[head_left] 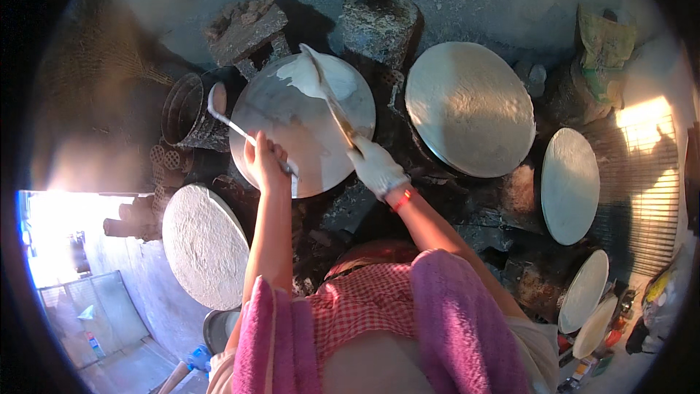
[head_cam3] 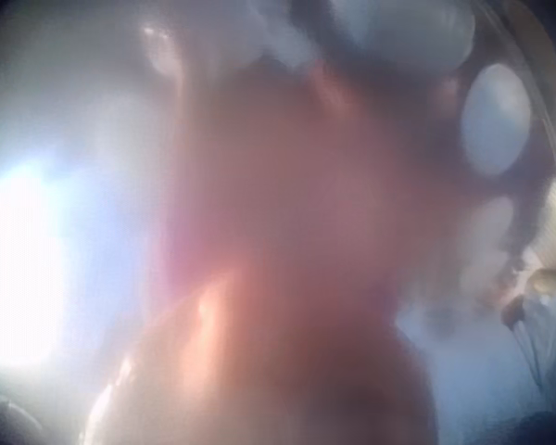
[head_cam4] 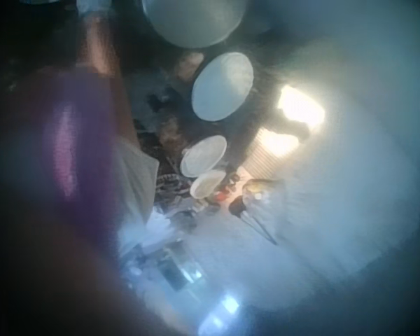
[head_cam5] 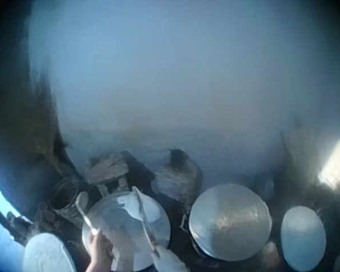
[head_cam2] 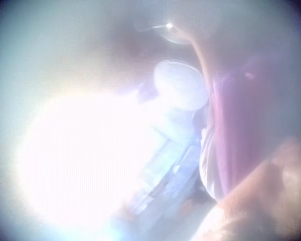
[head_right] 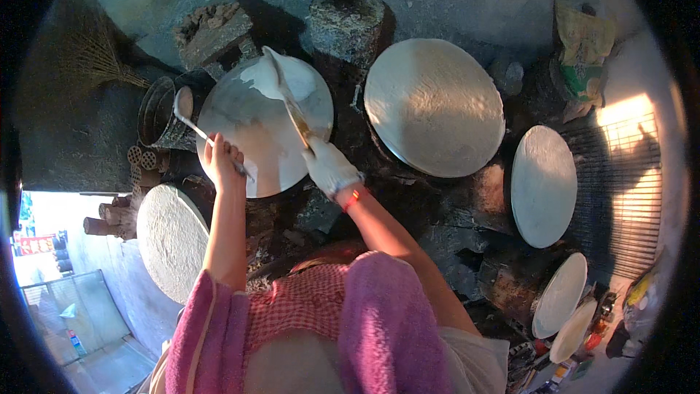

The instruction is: The person prepares thin crepes using several circular hot plates. They pour liquid batter onto a plate using a ladle and spread it thinly with a wooden stick. They then peel the cooked crepes off the plates by hand or using the stick and place them onto a stack.

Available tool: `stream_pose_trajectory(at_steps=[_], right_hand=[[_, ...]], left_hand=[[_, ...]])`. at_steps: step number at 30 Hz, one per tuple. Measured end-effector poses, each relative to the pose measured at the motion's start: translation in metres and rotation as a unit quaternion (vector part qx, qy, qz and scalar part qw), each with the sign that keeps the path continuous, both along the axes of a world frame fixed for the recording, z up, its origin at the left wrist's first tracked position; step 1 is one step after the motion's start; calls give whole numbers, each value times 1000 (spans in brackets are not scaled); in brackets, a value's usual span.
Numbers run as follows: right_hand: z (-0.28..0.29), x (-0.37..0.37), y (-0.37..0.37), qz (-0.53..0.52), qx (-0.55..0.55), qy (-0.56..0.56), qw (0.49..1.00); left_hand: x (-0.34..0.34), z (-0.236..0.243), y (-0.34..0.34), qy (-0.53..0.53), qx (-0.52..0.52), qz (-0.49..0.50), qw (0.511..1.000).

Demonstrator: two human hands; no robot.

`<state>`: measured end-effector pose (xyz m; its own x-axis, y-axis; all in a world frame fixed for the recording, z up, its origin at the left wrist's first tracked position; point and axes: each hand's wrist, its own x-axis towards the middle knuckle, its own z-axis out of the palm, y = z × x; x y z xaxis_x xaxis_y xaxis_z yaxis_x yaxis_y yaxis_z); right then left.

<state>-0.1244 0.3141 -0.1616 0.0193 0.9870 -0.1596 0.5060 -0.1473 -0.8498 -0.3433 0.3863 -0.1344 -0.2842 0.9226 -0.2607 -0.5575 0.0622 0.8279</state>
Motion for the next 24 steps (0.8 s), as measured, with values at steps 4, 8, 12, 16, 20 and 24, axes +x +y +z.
stream_pose_trajectory(at_steps=[4, 8, 12, 16, 20, 24], right_hand=[[-17, -32, 48, 161, 80, -234, 955], [46, -2, 1, 8, 36, 24, 999], [28, -25, -14, -106, -38, 135, 984], [37, -38, 18, -1, 56, 12, 998], [35, 15, 1, -138, -118, 129, 975], [49, -32, 21, -55, -148, 214, 964]], left_hand=[[-50, 20, -60, -64, -30, -40, 997], [-162, 37, -146, -99, 25, -128, 987], [-183, 78, -213, -16, -31, -47, 998], [-199, 44, -221, -118, -34, -58, 991], [-185, 64, -257, -64, 3, 65, 996], [-181, 70, -252, -22, -35, 121, 992]])
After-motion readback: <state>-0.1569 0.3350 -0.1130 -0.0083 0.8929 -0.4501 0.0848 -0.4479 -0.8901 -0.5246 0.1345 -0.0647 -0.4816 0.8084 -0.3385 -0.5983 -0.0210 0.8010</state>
